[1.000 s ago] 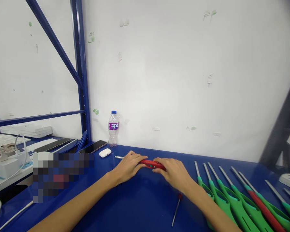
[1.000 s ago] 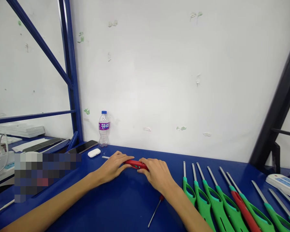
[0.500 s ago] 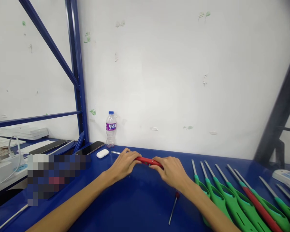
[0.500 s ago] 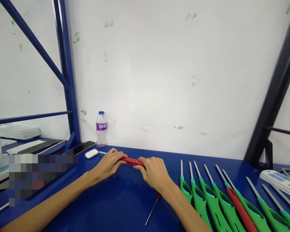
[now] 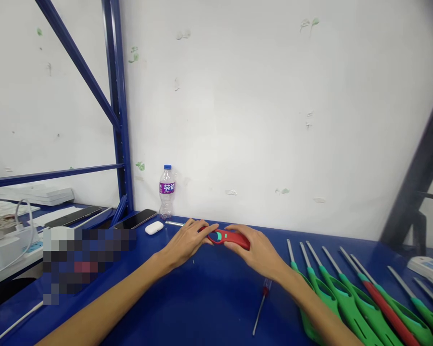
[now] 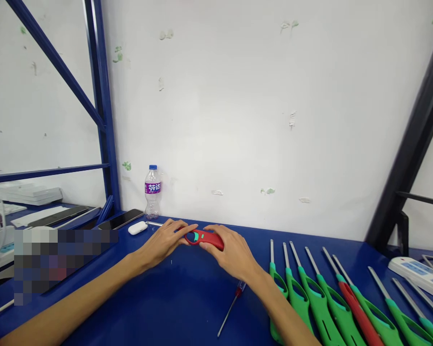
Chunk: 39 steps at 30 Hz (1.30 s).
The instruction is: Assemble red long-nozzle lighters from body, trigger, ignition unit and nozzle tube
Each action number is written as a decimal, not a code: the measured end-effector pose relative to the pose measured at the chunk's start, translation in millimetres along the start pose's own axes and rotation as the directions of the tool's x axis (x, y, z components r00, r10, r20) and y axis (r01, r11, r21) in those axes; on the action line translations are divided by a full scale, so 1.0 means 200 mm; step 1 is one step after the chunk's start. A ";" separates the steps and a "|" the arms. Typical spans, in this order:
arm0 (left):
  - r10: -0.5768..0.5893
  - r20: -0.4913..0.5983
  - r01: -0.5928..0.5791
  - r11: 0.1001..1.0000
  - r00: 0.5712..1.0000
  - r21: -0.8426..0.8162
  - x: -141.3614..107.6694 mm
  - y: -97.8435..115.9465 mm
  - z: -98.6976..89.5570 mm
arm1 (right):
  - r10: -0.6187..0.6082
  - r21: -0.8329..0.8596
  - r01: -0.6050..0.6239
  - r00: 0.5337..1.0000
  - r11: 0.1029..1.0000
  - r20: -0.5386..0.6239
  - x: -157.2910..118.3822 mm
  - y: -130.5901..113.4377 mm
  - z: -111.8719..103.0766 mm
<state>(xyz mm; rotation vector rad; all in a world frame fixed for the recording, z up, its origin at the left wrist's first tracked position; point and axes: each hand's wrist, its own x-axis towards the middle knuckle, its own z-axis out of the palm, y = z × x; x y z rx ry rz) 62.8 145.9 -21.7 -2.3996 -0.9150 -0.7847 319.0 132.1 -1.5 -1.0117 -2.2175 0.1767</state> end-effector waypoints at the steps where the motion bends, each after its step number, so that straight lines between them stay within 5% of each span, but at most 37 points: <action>1: -0.005 0.011 0.005 1.000 1.000 -0.008 0.00 0.00 0.00 | -0.036 -0.032 0.037 0.999 0.999 0.019 0.00 0.01 0.00; 11: -0.062 0.126 0.078 0.989 0.990 -0.123 0.01 0.02 -0.02 | -0.086 -0.207 0.114 0.986 0.972 0.139 -0.02 -0.02 0.00; 14: -0.086 0.082 0.091 0.994 0.993 -0.062 0.02 0.03 -0.04 | -0.037 -0.244 0.072 0.989 0.967 0.146 -0.02 -0.02 0.01; 17: -0.235 0.004 0.234 0.971 0.972 -0.047 0.05 -0.01 -0.11 | 0.046 -0.307 -0.008 0.992 0.952 0.116 -0.01 0.00 0.01; 19: -0.363 0.111 0.376 0.916 0.925 -0.140 0.06 -0.07 -0.17 | 0.112 -0.322 -0.080 0.990 0.943 0.081 -0.01 0.02 0.00; 20: -0.401 0.265 0.458 0.866 0.877 -0.202 0.06 -0.11 -0.21 | 0.155 -0.296 -0.129 0.986 0.946 0.065 0.00 0.03 -0.01; 22: -0.424 0.525 0.608 0.756 0.738 -0.245 0.04 -0.20 -0.28 | 0.244 -0.139 -0.232 0.967 0.963 0.075 0.01 0.05 -0.03; 24: -0.321 0.738 0.690 0.676 0.593 -0.260 0.00 -0.28 -0.33 | 0.309 0.107 -0.328 0.938 0.939 0.158 0.02 0.07 -0.04; 26: -0.231 0.876 0.762 0.614 0.424 -0.206 -0.03 -0.33 -0.35 | 0.345 0.283 -0.408 0.905 0.868 0.249 0.02 0.09 -0.03; 28: -0.178 0.935 0.794 0.590 0.307 -0.148 -0.06 -0.35 -0.35 | 0.383 0.334 -0.469 0.876 0.818 0.294 0.03 0.10 -0.01; 31: -0.170 0.949 0.779 0.617 0.264 -0.106 -0.07 -0.34 -0.31 | 0.425 0.321 -0.514 0.851 0.795 0.309 0.02 0.11 0.02; 39: -0.231 0.916 0.740 0.665 0.328 -0.097 -0.06 -0.28 -0.29 | 0.437 0.165 -0.501 0.844 0.850 0.311 0.00 0.13 0.06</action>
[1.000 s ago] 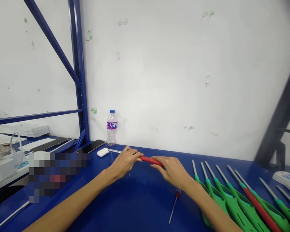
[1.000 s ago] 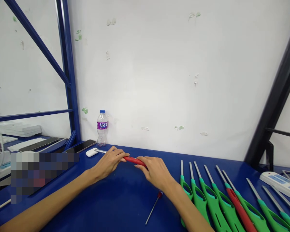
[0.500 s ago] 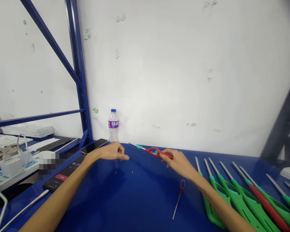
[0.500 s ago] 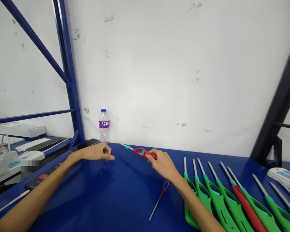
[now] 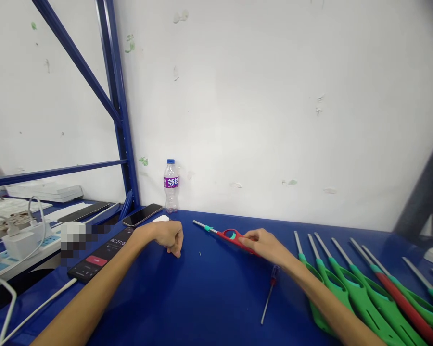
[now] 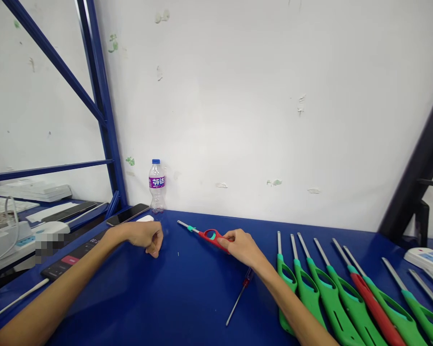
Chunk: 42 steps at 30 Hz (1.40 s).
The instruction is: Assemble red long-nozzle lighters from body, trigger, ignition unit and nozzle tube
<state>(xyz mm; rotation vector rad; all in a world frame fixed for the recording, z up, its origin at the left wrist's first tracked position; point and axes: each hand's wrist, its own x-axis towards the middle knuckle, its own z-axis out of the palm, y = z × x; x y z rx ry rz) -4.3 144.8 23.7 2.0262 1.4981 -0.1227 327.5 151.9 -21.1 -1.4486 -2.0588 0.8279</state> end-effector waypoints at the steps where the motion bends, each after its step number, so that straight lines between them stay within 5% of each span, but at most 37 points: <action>1: -0.008 -0.002 0.008 1.000 1.000 0.000 0.00 0.00 0.00 | 0.000 -0.023 0.000 1.000 1.000 0.001 0.00 0.01 0.00; 7: -0.059 -0.006 0.058 0.998 0.998 -0.034 0.01 0.05 0.02 | -0.016 -0.002 0.016 0.998 1.000 0.060 0.00 0.02 -0.01; 11: -0.060 -0.028 0.058 0.997 0.998 -0.046 0.03 0.07 0.04 | 0.010 0.224 -0.047 0.986 0.974 0.166 -0.02 -0.03 -0.02; 18: -0.060 -0.070 0.059 0.998 0.996 -0.021 -0.01 0.11 0.06 | 0.045 0.679 -0.194 0.972 0.708 0.232 -0.04 -0.08 -0.01; 23: -0.152 -0.097 0.158 0.985 0.984 0.062 0.00 0.14 0.09 | 0.079 0.706 -0.179 0.982 0.685 0.173 -0.03 -0.08 0.02; 31: -0.039 -0.077 0.045 0.995 0.996 0.086 0.02 0.14 0.12 | 0.079 0.754 -0.168 0.985 0.635 0.153 -0.04 -0.11 0.02; 42: -0.027 -0.166 0.042 0.995 0.986 0.090 0.02 0.18 0.13 | 0.010 0.776 0.004 1.000 0.630 -0.014 -0.07 -0.15 0.01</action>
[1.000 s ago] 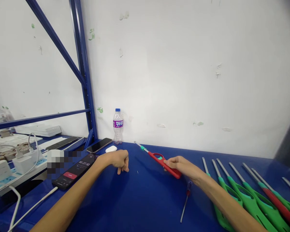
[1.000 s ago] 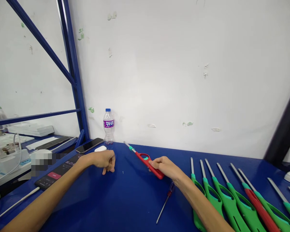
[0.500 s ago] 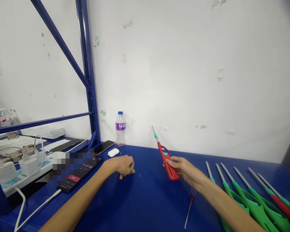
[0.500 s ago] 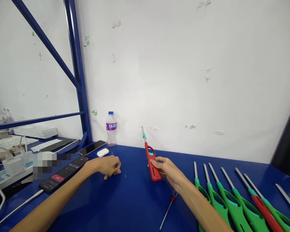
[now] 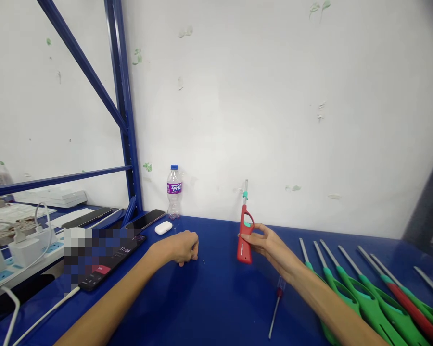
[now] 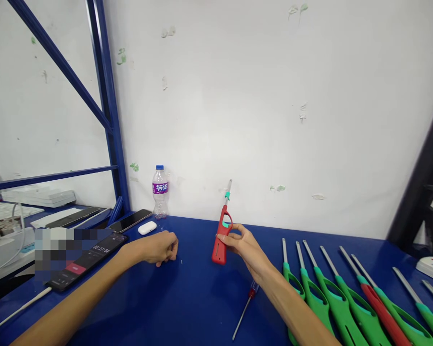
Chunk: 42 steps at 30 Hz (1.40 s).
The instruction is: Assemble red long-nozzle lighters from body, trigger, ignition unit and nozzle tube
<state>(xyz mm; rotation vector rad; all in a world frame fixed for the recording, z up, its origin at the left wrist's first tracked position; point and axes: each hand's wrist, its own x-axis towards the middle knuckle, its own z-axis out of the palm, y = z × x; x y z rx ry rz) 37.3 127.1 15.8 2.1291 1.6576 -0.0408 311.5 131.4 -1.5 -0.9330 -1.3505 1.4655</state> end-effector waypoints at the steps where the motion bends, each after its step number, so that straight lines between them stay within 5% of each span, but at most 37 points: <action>1: 0.008 -0.014 -0.008 1.000 1.000 0.007 0.00 0.00 0.00 | -0.011 0.002 0.011 1.000 1.000 -0.012 0.00 0.00 0.00; 9: 0.224 -0.188 -0.205 0.972 0.956 0.114 0.01 0.00 0.00 | -0.145 -0.002 0.146 0.981 0.989 -0.133 0.03 0.03 0.00; 16: 0.405 -0.513 -0.488 0.873 0.757 -0.031 0.06 0.11 0.07 | -0.229 -0.040 0.226 0.945 0.973 -0.235 0.04 0.03 0.01; 22: 0.463 -0.634 -0.617 0.787 0.620 -0.029 0.07 0.18 0.14 | -0.251 -0.127 0.224 0.930 0.966 -0.268 0.06 0.06 0.02; 27: 0.419 -0.699 -0.649 0.756 0.579 -0.085 0.04 0.24 0.17 | -0.283 -0.251 0.219 0.924 0.943 -0.259 0.06 0.08 0.02; 35: 0.403 -0.737 -0.661 0.746 0.542 -0.078 0.04 0.25 0.19 | -0.235 -0.138 0.209 0.947 0.968 -0.218 0.03 0.07 0.06; 42: 0.450 -0.763 -0.696 0.718 0.464 0.001 0.05 0.23 0.19 | -0.140 -0.025 0.138 0.970 0.990 -0.199 0.02 0.07 0.07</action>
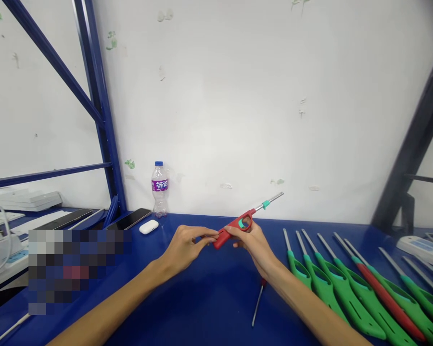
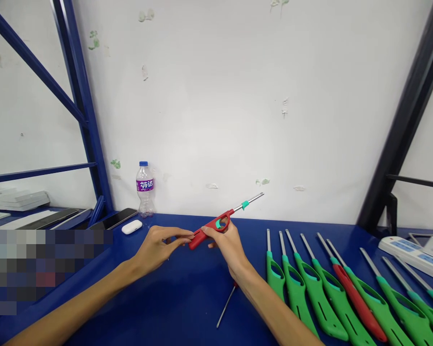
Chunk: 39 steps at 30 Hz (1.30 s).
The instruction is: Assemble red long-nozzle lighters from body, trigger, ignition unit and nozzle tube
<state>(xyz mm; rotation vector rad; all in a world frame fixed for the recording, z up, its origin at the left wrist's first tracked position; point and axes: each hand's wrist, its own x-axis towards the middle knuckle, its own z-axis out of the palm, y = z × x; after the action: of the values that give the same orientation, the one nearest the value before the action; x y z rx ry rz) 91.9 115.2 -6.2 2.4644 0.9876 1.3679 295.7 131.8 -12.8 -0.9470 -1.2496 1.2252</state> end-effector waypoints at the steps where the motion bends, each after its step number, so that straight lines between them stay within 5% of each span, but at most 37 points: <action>1: 0.015 -0.001 -0.015 1.000 1.000 0.000 0.00 -0.01 0.00 | 0.013 0.015 -0.013 1.000 1.000 0.003 0.00 0.00 0.00; 9: 0.057 0.048 -0.058 0.998 0.997 0.012 -0.01 -0.02 0.00 | 0.126 0.115 -0.126 0.992 0.985 0.008 -0.03 -0.02 0.01; 18: -0.165 0.079 0.174 0.976 0.983 -0.128 0.02 0.04 -0.01 | 0.159 0.145 -0.157 0.987 0.977 -0.003 -0.04 -0.03 0.02; 39: -0.075 0.028 0.075 0.997 0.997 -0.014 -0.01 0.04 0.02 | 0.202 0.287 -0.204 0.979 0.936 0.037 -0.02 0.02 -0.01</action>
<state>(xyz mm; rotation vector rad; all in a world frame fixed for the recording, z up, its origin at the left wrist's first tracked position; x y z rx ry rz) 97.3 109.2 -6.1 2.4026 1.0492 1.3104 297.6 128.4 -17.6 -0.8697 -0.9589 1.5285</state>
